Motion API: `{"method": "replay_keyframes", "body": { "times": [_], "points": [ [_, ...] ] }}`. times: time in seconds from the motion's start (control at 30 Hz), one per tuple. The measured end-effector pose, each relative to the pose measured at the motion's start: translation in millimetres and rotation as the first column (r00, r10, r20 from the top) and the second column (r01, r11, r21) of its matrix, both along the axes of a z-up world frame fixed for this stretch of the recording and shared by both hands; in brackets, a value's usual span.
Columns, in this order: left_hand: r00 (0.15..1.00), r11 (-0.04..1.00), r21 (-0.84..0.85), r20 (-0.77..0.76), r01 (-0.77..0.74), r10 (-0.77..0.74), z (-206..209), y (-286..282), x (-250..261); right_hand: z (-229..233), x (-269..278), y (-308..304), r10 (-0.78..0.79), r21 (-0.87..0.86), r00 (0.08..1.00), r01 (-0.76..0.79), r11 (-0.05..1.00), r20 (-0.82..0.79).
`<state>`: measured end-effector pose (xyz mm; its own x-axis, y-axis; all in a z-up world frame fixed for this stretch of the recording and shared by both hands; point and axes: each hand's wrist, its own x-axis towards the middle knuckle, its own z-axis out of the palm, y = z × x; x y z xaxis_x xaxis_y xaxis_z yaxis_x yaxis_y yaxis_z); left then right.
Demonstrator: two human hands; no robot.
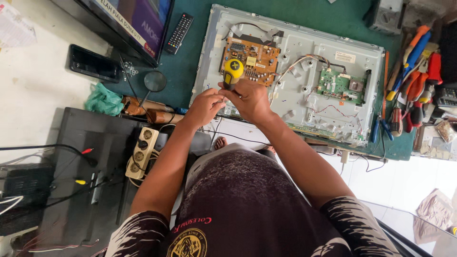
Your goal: The person uses a screwdriver to remove screws from the back panel of a television. They then remove the screws from a circuit board and place them on the table. Finally, they use their hands to connect wires to the circuit board.
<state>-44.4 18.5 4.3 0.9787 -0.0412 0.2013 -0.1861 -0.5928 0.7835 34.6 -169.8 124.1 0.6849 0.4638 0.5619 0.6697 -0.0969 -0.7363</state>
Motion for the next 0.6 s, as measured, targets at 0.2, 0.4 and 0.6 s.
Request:
{"method": "replay_keyframes", "body": {
  "times": [0.2, 0.4, 0.6],
  "points": [
    [0.988, 0.996, -0.03, 0.123, -0.089, 0.092, -13, -11, -1, 47, -7, -6, 0.129, -0.08, 0.991, -0.132, 0.988, -0.044],
    [0.964, 0.985, -0.002, 0.206, -0.171, 0.167, -1, -25, 2, 109, -18, 4, 0.226, 0.221, 0.951, -0.179, 0.959, -0.21],
    [0.959, 0.979, 0.072, 0.225, -0.19, 0.169, 3, -26, -2, 71, 20, 41, 0.693, 0.645, 0.698, -0.45, 0.618, -0.178]
  ]
}}
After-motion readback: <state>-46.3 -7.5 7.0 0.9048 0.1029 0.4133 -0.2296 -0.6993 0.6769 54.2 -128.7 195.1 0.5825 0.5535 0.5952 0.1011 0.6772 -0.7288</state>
